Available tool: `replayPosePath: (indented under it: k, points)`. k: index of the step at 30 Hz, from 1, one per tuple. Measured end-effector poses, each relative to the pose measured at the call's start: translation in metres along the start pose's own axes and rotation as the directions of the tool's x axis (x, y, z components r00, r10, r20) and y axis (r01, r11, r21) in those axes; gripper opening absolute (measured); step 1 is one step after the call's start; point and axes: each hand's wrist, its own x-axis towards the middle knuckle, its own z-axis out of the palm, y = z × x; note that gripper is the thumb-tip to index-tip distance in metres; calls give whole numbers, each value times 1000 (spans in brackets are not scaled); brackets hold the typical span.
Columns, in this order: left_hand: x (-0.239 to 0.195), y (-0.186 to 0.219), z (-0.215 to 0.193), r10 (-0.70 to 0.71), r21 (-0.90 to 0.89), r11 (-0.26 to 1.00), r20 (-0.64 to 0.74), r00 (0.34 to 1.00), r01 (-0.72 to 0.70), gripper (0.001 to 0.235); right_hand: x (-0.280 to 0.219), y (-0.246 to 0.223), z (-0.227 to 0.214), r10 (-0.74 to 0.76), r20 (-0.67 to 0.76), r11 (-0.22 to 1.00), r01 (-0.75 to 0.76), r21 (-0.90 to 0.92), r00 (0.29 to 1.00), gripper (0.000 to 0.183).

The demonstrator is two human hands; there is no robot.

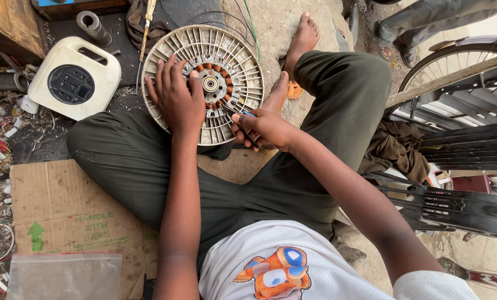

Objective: The person sits on the ground and uses pliers to adjust and tighten copper windings on a circular electric motor stator. They repeatedly reposition the stator and use the pliers to manipulate individual coils around the central hub.

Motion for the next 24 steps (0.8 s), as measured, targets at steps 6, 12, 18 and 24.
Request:
replayPosePath:
  k: [6, 12, 18, 24]
  points:
    - [-1, 0, 1, 10, 21, 1000, 3, 1000, -10, 35, -5, 0, 5, -55, -87, 974, 35, -224, 995, 44]
    - [2, -3, 6, 12, 36, 999, 29, 1000, -14, 34, -14, -12, 10, -31, -141, 957, -11, -291, 990, 48]
    - [-2, -8, 6, 21, 10, 1000, 15, 1000, -21, 37, -16, -21, 12, -24, -76, 962, 2, -273, 997, 48]
    - [0, -5, 3, 7, 42, 999, 15, 1000, -7, 38, -10, -30, -1, 108, -19, 925, -108, -365, 994, 43]
